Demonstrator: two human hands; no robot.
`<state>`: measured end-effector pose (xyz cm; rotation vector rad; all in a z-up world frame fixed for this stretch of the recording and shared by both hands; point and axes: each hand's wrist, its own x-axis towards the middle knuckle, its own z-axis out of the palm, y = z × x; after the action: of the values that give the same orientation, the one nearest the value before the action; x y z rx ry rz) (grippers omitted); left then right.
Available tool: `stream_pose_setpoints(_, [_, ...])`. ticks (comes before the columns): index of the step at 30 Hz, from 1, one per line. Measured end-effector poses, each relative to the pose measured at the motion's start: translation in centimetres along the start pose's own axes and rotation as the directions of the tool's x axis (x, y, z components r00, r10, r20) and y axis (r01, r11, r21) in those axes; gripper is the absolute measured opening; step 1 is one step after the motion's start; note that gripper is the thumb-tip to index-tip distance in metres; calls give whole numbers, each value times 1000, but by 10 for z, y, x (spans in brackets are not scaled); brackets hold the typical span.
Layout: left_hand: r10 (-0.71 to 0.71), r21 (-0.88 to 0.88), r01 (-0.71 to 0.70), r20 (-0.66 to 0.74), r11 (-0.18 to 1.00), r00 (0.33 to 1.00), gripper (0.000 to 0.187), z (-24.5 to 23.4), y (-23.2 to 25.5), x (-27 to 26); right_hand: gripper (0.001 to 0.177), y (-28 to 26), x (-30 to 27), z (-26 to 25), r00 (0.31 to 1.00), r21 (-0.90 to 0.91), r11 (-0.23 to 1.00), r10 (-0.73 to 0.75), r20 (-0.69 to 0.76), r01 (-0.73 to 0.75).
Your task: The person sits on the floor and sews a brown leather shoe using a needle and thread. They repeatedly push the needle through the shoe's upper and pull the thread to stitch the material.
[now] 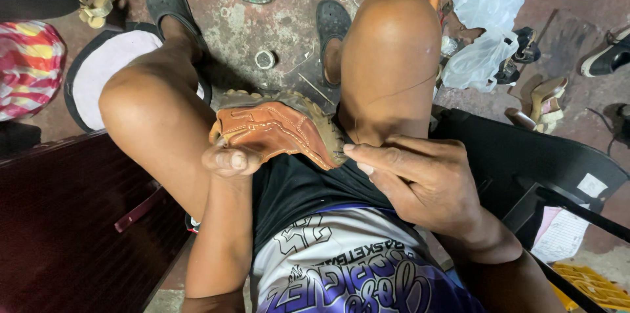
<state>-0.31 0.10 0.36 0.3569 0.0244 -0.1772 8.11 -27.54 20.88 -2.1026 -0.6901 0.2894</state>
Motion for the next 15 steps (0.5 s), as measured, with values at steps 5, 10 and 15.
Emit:
stream_pose_setpoints(5, [15, 90, -9, -64, 996, 998, 90, 4, 1, -3, 26, 1, 1, -5, 999, -75, 997, -25, 21, 27])
stream_pose_setpoints(10, [-90, 124, 103, -111, 987, 990, 95, 9, 4, -7, 26, 3, 4, -12, 997, -164, 986, -1, 83, 14])
stream_pose_setpoints(15, [-70, 226, 108, -168, 968, 983, 97, 21, 6, -4, 26, 13, 5, -18, 993, -200, 980, 30, 116, -7])
